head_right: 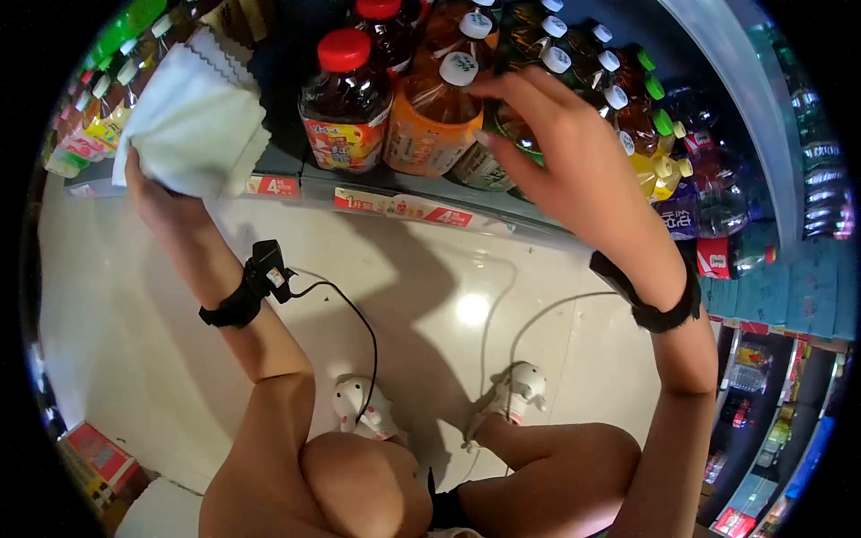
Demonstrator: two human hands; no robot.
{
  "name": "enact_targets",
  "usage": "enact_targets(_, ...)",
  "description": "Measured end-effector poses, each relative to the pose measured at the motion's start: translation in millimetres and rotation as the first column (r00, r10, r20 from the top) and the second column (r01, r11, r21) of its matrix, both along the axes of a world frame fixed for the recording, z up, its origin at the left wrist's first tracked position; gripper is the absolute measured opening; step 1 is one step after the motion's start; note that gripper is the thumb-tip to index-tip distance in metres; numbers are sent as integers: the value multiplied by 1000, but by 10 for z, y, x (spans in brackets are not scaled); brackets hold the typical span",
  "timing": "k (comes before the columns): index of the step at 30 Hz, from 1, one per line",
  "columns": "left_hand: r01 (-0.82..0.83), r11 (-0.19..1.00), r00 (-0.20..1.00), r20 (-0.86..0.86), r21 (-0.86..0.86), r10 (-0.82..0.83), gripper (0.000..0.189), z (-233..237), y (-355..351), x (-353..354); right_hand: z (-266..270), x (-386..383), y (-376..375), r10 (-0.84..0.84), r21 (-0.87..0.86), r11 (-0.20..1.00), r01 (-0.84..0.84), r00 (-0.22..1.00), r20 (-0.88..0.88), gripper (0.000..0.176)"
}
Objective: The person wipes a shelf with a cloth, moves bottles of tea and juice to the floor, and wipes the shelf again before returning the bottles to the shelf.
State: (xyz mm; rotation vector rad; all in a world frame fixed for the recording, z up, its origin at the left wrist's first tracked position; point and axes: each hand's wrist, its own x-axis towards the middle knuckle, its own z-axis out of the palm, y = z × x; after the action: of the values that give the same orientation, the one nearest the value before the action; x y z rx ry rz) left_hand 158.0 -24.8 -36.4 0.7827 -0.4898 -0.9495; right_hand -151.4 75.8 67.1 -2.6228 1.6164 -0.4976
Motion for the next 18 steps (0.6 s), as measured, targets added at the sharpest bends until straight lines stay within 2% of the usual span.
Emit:
enact_targets(1, 12, 1000, 999, -36, -13, -12, 47, -53, -28, 4, -2, 66, -93, 29, -50, 998, -27, 999, 29, 36)
enact_targets(4, 109, 993, 991, 69, 38, -111, 48, -301, -139, 34, -24, 323, -449, 113, -164, 982, -94, 987, 110, 36)
enact_targets(5, 134, 991, 990, 54, -26, -132, 46, -422, -163, -52, -11, 436, -564, 132, -178, 978, -108, 982, 132, 39)
enact_targets(6, 218, 968, 971, -69, -126, -228, 43, -521, -208, -189, -27, 559, -680, 156, -195, 973, -124, 975, 157, 42)
enact_targets(7, 290, 957, 944, -160, -10, -288, 49, -642, -244, -289, -136, 666, -775, 128, -198, 977, -84, 967, 220, 40)
enact_targets(9, 512, 848, 856, -158, 135, -492, 49, -727, -74, -528, -195, 855, -807, 98, -104, 992, -70, 954, 283, 37)
enact_targets(10, 418, 900, 908, -93, 125, -409, 48, -709, 4, -697, -301, 878, -857, 103, -45, 995, -93, 933, 346, 36)
enact_targets(11, 462, 879, 887, -61, 119, -458, 47, -674, 88, -721, -499, 882, -886, 241, -243, 957, -155, 894, 377, 33)
enact_targets(12, 506, 855, 862, -24, 114, -506, 46, -553, 180, -708, -615, 917, -914, 200, -260, 962, -85, 868, 455, 32)
enact_targets(15, 490, 851, 862, 41, 189, -505, 47, -592, 195, -658, -852, 1095, -986, 124, -310, 943, 124, 733, 669, 27)
enact_targets(18, 468, 858, 879, -6, 209, -478, 47, -699, 240, -540, -873, 1184, -902, 145, -324, 934, 149, 670, 728, 26)
